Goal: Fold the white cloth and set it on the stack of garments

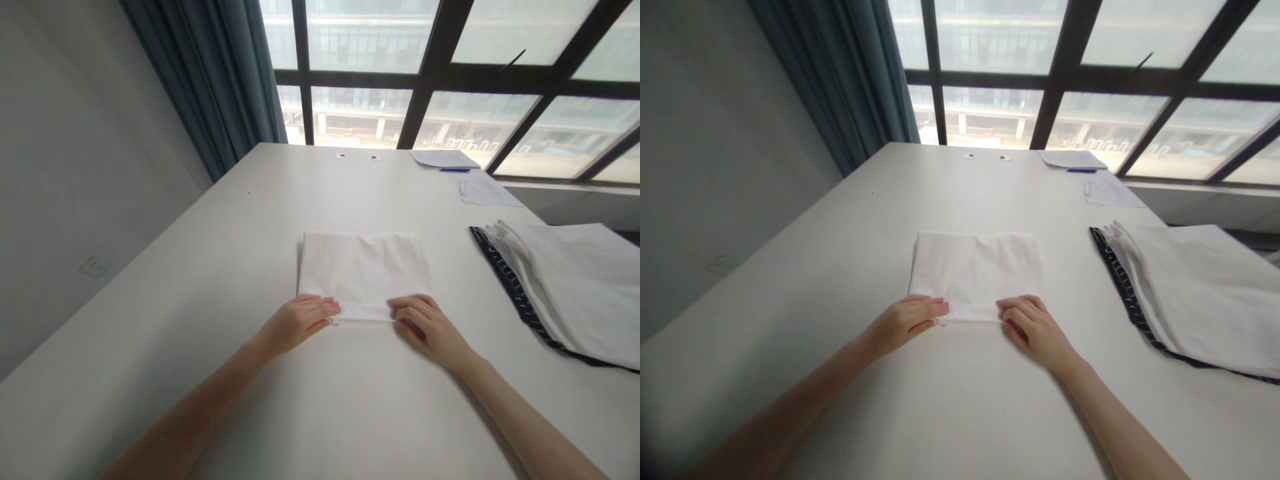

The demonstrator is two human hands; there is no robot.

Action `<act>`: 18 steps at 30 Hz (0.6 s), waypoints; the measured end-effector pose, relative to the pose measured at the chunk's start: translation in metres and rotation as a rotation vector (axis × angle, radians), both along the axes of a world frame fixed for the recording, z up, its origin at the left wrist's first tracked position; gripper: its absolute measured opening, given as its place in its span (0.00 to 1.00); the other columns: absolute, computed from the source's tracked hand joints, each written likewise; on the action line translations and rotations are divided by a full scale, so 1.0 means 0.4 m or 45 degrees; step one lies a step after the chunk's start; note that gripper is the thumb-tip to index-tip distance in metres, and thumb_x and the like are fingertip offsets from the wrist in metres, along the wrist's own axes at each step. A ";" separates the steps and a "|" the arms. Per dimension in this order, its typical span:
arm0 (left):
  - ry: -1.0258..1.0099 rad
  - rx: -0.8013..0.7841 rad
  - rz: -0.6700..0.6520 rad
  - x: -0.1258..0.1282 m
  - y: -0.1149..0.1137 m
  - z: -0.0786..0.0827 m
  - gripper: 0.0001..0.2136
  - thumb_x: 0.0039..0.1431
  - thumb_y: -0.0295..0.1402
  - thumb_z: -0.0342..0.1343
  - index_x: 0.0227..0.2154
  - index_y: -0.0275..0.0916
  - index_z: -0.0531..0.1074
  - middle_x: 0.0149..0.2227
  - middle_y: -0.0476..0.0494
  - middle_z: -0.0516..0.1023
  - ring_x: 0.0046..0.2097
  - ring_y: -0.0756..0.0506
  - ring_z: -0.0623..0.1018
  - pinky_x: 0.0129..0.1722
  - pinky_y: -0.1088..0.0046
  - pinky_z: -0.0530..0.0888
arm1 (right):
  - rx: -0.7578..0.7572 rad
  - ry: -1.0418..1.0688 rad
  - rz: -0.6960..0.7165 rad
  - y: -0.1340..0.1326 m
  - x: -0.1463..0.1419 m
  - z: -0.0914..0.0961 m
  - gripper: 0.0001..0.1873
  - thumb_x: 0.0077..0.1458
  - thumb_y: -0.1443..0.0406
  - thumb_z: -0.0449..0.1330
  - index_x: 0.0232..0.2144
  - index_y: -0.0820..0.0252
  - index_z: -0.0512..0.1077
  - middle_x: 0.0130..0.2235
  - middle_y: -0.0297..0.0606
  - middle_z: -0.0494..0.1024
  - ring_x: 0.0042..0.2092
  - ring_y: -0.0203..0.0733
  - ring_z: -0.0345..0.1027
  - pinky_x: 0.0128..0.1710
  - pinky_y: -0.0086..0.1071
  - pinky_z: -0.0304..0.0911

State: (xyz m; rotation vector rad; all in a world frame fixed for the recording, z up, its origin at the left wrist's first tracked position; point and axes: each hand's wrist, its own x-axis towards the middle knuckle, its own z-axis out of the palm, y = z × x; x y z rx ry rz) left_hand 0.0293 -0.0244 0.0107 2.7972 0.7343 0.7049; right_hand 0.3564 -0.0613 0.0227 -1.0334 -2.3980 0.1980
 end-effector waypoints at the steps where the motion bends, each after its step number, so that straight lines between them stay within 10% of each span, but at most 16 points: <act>1: -0.003 -0.008 0.001 0.000 0.000 0.000 0.13 0.70 0.31 0.47 0.52 0.39 0.70 0.52 0.44 0.78 0.54 0.48 0.76 0.57 0.67 0.71 | -0.009 -0.003 0.002 0.000 0.000 0.000 0.05 0.63 0.70 0.53 0.38 0.56 0.68 0.49 0.43 0.77 0.48 0.40 0.71 0.51 0.40 0.62; 18: -0.065 -0.098 0.009 0.001 -0.002 0.008 0.13 0.70 0.31 0.46 0.53 0.41 0.71 0.52 0.43 0.78 0.55 0.48 0.76 0.57 0.67 0.70 | 0.002 -0.004 -0.049 0.000 0.006 -0.003 0.06 0.61 0.70 0.53 0.38 0.55 0.68 0.48 0.41 0.78 0.47 0.41 0.72 0.51 0.40 0.62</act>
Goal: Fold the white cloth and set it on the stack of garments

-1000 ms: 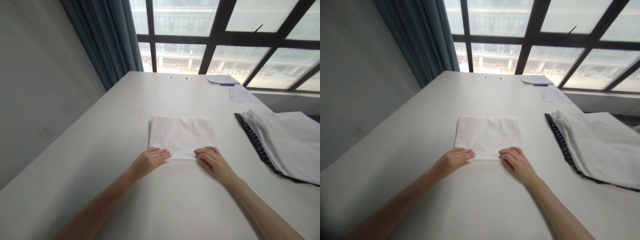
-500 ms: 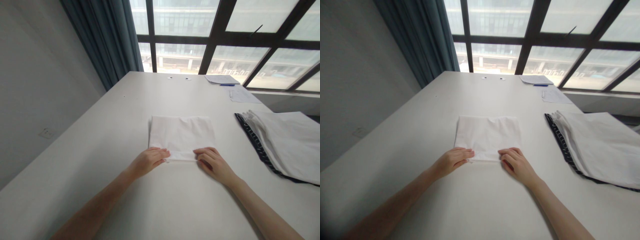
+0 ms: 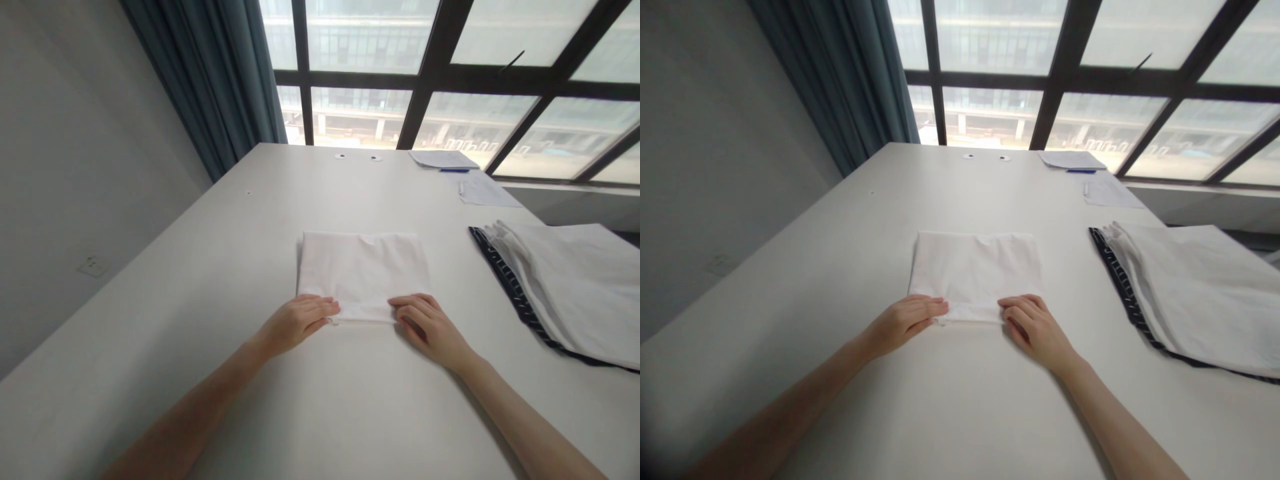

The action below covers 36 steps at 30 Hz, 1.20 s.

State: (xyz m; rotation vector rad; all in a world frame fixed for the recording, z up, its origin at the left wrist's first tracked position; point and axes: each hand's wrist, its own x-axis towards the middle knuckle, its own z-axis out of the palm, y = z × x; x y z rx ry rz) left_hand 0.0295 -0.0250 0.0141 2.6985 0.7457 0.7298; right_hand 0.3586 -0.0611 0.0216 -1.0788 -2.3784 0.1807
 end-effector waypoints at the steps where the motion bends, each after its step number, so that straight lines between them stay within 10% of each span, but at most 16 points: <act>1: 0.003 -0.012 0.007 -0.001 0.000 0.000 0.14 0.70 0.31 0.46 0.53 0.41 0.71 0.52 0.43 0.78 0.55 0.48 0.76 0.57 0.67 0.70 | 0.009 0.009 -0.031 0.001 0.003 -0.004 0.06 0.61 0.70 0.53 0.39 0.55 0.68 0.48 0.41 0.78 0.48 0.41 0.72 0.51 0.40 0.62; 10: 0.128 -0.002 0.177 -0.009 0.002 -0.008 0.16 0.69 0.31 0.45 0.55 0.42 0.70 0.57 0.42 0.74 0.63 0.45 0.68 0.62 0.60 0.61 | 0.072 -0.124 -0.504 0.019 0.030 -0.058 0.22 0.58 0.71 0.50 0.54 0.57 0.67 0.59 0.46 0.70 0.63 0.51 0.59 0.56 0.52 0.55; 23: 0.464 -0.011 0.067 -0.015 -0.015 0.016 0.22 0.70 0.37 0.46 0.64 0.59 0.55 0.70 0.46 0.51 0.69 0.41 0.53 0.66 0.56 0.51 | 0.114 -0.436 -0.533 0.013 0.026 -0.078 0.31 0.56 0.74 0.48 0.61 0.53 0.60 0.64 0.44 0.64 0.64 0.55 0.56 0.56 0.54 0.57; 31: 0.502 -0.102 -0.118 -0.025 -0.116 0.111 0.22 0.67 0.42 0.49 0.63 0.56 0.59 0.67 0.44 0.59 0.67 0.40 0.60 0.65 0.58 0.55 | 0.074 -0.544 -0.340 -0.062 0.069 -0.012 0.34 0.49 0.78 0.47 0.57 0.51 0.65 0.58 0.42 0.73 0.56 0.52 0.68 0.54 0.55 0.58; 36: 0.261 -0.299 -0.147 -0.060 -0.027 0.155 0.17 0.69 0.34 0.45 0.58 0.49 0.67 0.57 0.48 0.74 0.63 0.44 0.67 0.63 0.63 0.61 | 0.027 -0.387 -0.304 -0.027 0.054 0.048 0.23 0.50 0.77 0.49 0.44 0.55 0.72 0.48 0.42 0.79 0.51 0.51 0.72 0.51 0.51 0.63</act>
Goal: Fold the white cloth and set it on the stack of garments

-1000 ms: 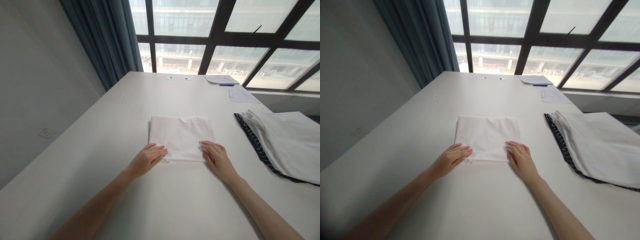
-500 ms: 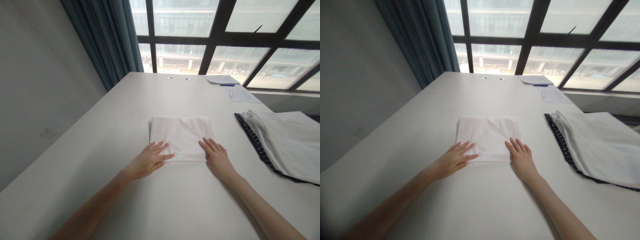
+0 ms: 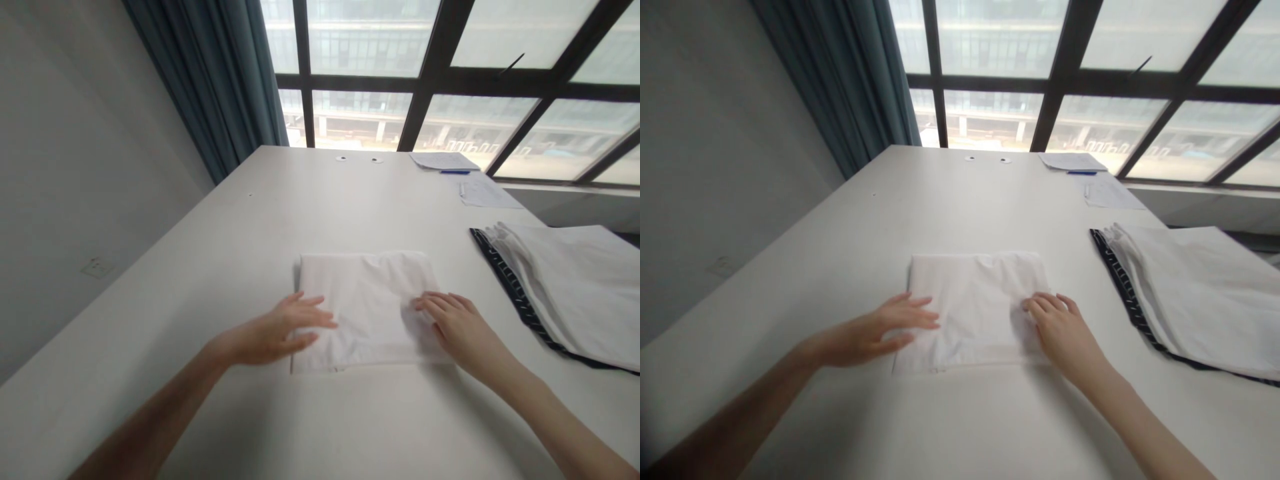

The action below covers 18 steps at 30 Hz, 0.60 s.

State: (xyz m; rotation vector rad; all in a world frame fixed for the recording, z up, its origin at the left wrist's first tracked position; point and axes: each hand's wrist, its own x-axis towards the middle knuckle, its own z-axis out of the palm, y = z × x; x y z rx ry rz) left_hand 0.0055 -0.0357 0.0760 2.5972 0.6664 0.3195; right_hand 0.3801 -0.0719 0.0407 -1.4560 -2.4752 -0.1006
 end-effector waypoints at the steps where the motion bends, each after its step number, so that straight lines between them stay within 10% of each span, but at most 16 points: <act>1: -0.083 -0.009 0.098 -0.008 0.039 0.001 0.17 0.69 0.31 0.44 0.57 0.45 0.67 0.56 0.46 0.75 0.61 0.45 0.69 0.62 0.63 0.63 | -0.014 0.044 0.029 0.014 -0.019 0.013 0.22 0.50 0.77 0.49 0.43 0.55 0.72 0.49 0.43 0.78 0.52 0.51 0.71 0.51 0.51 0.63; 5: -0.332 0.109 0.653 -0.029 0.191 -0.022 0.17 0.59 0.28 0.48 0.50 0.39 0.73 0.55 0.41 0.72 0.58 0.42 0.70 0.62 0.59 0.64 | -0.197 0.213 0.347 0.064 -0.134 0.046 0.24 0.51 0.79 0.50 0.47 0.58 0.71 0.53 0.44 0.75 0.58 0.46 0.66 0.56 0.46 0.62; 12: -0.413 -0.471 0.553 0.009 0.272 -0.094 0.25 0.48 0.27 0.51 0.52 0.37 0.72 0.54 0.40 0.75 0.54 0.42 0.74 0.53 0.64 0.72 | -0.378 0.251 0.709 0.110 -0.311 0.011 0.25 0.57 0.75 0.51 0.56 0.60 0.67 0.62 0.41 0.67 0.66 0.41 0.52 0.64 0.41 0.49; 18: -0.482 -0.187 0.728 0.020 0.300 -0.141 0.17 0.51 0.25 0.49 0.40 0.37 0.79 0.42 0.43 0.82 0.46 0.44 0.78 0.49 0.66 0.73 | -0.404 0.136 0.738 0.097 -0.345 -0.030 0.28 0.63 0.67 0.48 0.64 0.54 0.59 0.68 0.33 0.55 0.70 0.44 0.39 0.68 0.46 0.33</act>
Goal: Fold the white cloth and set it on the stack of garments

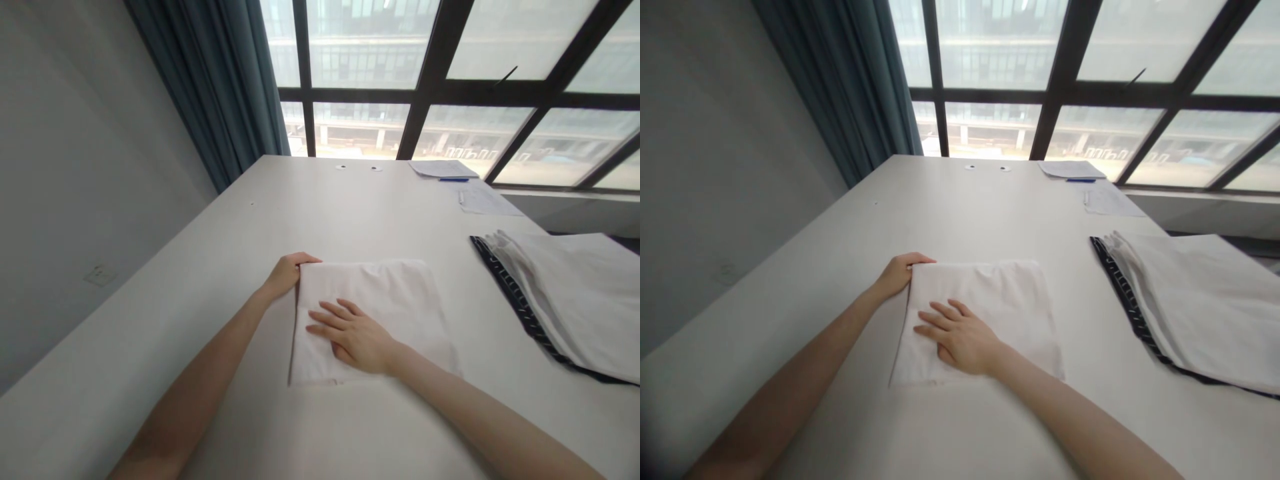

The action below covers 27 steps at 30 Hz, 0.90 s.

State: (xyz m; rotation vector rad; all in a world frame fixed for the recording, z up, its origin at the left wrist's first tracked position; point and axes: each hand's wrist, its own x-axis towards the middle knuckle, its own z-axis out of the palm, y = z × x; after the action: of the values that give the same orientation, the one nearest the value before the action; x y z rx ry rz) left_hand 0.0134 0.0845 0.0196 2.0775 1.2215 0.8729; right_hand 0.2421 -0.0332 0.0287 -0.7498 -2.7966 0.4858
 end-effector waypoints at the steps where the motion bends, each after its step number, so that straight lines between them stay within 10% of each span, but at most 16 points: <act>1: 0.038 0.038 0.025 -0.001 0.009 -0.009 0.16 0.52 0.25 0.49 0.39 0.37 0.79 0.41 0.43 0.82 0.45 0.44 0.78 0.49 0.66 0.73 | -0.003 -0.014 0.001 -0.001 0.000 -0.002 0.28 0.63 0.67 0.48 0.64 0.53 0.59 0.68 0.32 0.55 0.70 0.43 0.38 0.68 0.45 0.33; 8: 0.204 0.098 0.146 -0.019 0.060 -0.046 0.11 0.52 0.25 0.53 0.32 0.41 0.81 0.38 0.44 0.79 0.45 0.43 0.74 0.52 0.63 0.70 | -0.042 -0.035 0.012 0.000 0.001 0.004 0.29 0.62 0.66 0.49 0.65 0.51 0.58 0.68 0.32 0.56 0.70 0.42 0.40 0.68 0.44 0.34; 14: 0.306 0.054 0.236 -0.048 0.064 0.000 0.19 0.47 0.22 0.53 0.42 0.39 0.79 0.45 0.41 0.75 0.50 0.41 0.74 0.57 0.59 0.68 | -0.095 0.110 -0.024 0.002 -0.001 0.001 0.28 0.58 0.69 0.51 0.61 0.52 0.64 0.65 0.33 0.62 0.68 0.42 0.46 0.66 0.44 0.39; 22: 0.532 0.342 0.085 0.117 -0.050 -0.006 0.19 0.64 0.28 0.44 0.56 0.39 0.68 0.61 0.39 0.67 0.62 0.43 0.66 0.63 0.59 0.62 | -0.466 0.919 -0.214 0.020 0.012 -0.029 0.17 0.48 0.77 0.47 0.24 0.56 0.72 0.34 0.36 0.82 0.48 0.39 0.73 0.51 0.37 0.64; 27: 0.773 0.507 0.122 0.143 -0.082 -0.041 0.21 0.68 0.34 0.43 0.62 0.41 0.59 0.64 0.39 0.64 0.63 0.41 0.64 0.62 0.56 0.58 | -0.333 0.930 -0.581 0.084 0.062 -0.009 0.18 0.46 0.76 0.47 0.29 0.56 0.73 0.43 0.38 0.80 0.52 0.41 0.71 0.55 0.40 0.63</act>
State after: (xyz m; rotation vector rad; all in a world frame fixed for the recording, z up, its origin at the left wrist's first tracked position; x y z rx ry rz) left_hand 0.0706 0.0518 0.0030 2.7533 1.5564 0.5679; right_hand 0.2669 0.0006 0.0253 -0.9791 -1.8457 0.8355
